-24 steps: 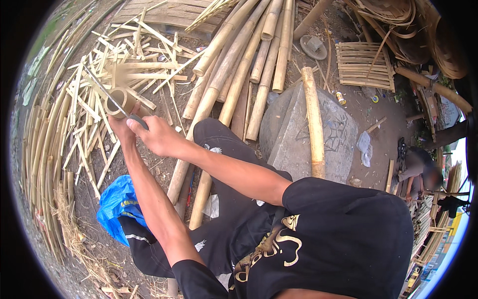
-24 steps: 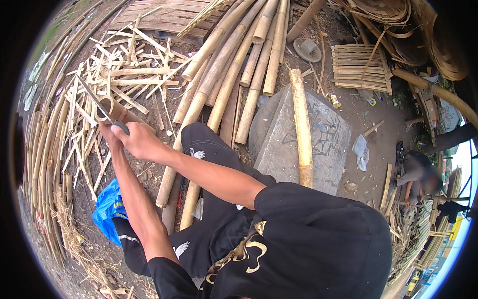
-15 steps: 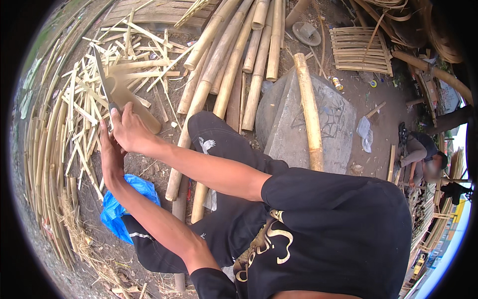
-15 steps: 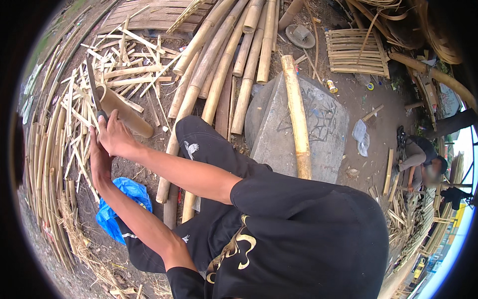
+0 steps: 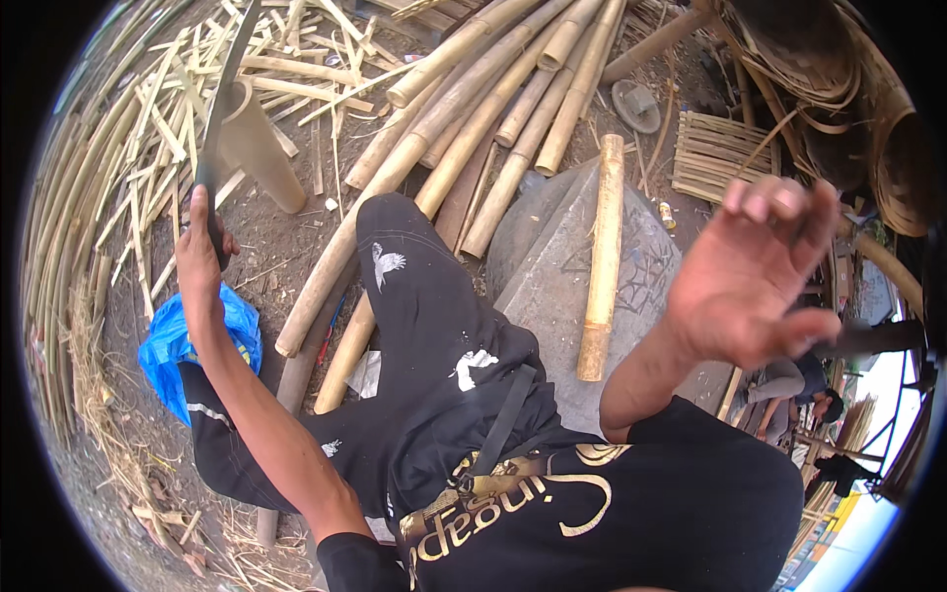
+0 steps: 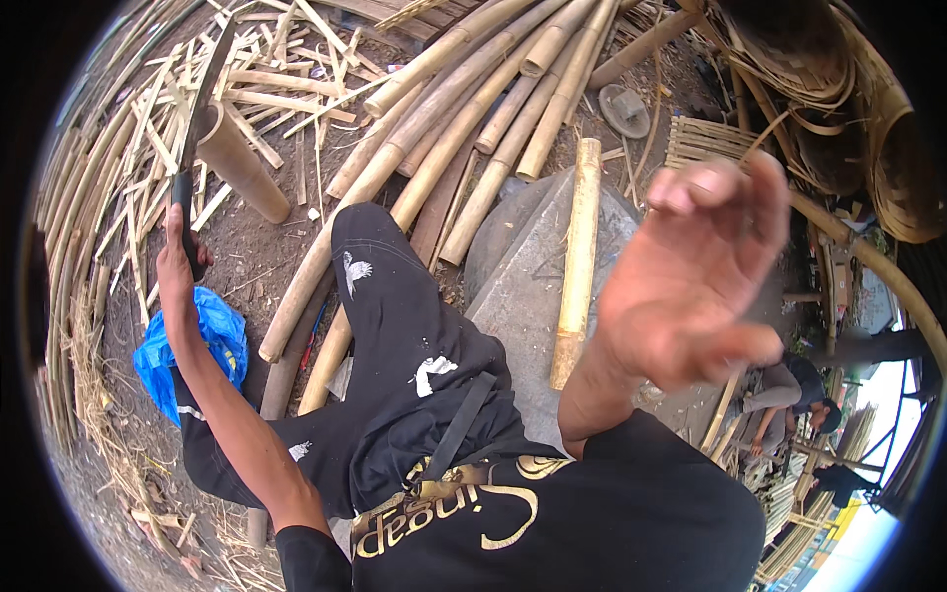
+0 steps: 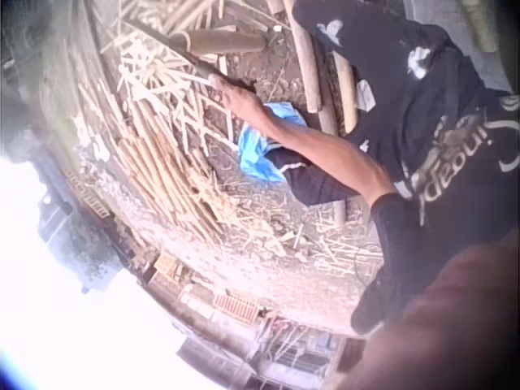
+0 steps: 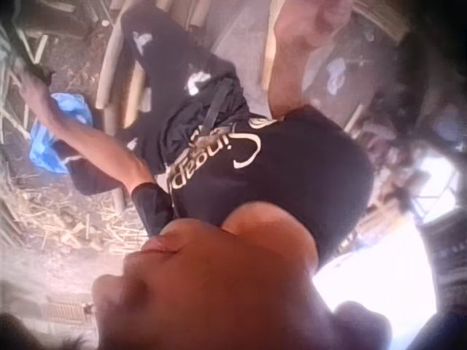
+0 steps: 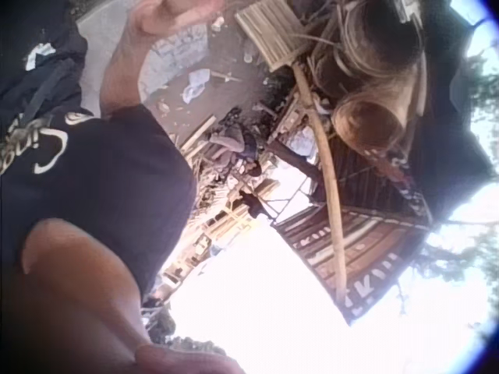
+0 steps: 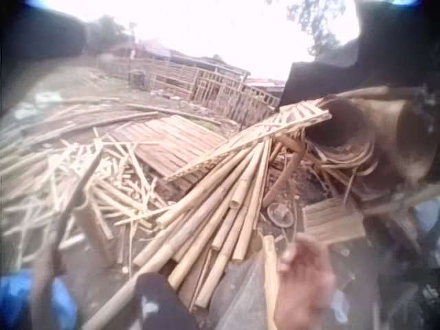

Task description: The person uses a large blade to cut and split bamboo stalks into smaller sections and strips while seated on the ground.

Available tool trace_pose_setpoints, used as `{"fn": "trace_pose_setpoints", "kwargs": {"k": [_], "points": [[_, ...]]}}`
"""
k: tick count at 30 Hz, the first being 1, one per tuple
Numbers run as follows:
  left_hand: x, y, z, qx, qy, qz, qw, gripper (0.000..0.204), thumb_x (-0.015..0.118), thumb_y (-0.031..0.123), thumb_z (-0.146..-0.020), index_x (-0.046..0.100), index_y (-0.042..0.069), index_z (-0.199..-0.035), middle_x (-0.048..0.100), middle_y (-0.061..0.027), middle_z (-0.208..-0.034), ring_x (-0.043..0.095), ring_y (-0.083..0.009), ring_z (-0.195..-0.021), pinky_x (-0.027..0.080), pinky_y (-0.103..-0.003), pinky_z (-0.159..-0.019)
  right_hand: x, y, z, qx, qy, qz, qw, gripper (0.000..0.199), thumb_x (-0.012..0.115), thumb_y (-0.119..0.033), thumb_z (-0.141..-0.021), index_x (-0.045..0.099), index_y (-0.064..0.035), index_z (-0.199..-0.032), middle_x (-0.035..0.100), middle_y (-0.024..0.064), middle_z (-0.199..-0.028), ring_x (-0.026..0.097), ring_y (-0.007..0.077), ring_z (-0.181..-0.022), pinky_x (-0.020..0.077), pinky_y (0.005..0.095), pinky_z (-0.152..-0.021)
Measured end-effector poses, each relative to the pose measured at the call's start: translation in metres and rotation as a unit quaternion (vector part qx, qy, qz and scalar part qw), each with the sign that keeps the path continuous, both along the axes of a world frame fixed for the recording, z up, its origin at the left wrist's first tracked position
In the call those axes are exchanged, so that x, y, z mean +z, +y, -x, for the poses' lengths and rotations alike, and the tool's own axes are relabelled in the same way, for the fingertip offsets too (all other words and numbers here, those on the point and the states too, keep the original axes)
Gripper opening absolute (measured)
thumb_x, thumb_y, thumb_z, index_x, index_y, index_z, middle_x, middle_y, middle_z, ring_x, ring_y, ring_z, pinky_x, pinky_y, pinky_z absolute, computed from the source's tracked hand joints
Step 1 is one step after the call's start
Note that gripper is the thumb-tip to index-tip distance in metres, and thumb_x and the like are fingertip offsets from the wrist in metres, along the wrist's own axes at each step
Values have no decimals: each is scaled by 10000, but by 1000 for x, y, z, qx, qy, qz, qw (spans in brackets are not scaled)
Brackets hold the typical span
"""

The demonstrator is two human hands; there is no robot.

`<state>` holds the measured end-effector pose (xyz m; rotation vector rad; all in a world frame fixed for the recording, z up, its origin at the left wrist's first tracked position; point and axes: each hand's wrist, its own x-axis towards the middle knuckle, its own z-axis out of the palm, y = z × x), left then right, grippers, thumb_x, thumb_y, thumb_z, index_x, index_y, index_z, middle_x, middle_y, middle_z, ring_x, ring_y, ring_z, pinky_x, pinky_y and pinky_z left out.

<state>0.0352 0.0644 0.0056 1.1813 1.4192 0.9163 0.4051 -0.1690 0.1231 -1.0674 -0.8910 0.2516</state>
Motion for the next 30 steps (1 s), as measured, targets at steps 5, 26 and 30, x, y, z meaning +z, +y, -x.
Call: {"fn": "trace_pose_setpoints", "kwargs": {"k": [5,26,30], "points": [[1,-5,1,4,22,-9,1000,597,501,576,-1012,578,57,-728,508,-21,-605,485,-116,-580,386,-284,-565,108,-19,29,-63,-272,-128,952,565,705,-335,-914,572,50,-1305,619,59,-1022,542,84,-837,409,218,-735],[26,-9,4,35,111,17,993,730,583,647,-932,596,-8,-608,463,-13,-514,449,-104,-509,371,-333,-491,151,104,33,6,-312,-280,908,512,715,-257,-904,583,33,-1304,649,80,-1100,561,110,-917,419,244,-824],[45,-9,-10,-17,63,45,997,508,624,512,-970,581,34,-805,492,-11,-568,521,-104,-522,430,-281,-526,149,94,23,-13,-375,-248,893,503,717,-242,-902,585,30,-1304,655,84,-1114,565,115,-932,421,249,-841]]}}
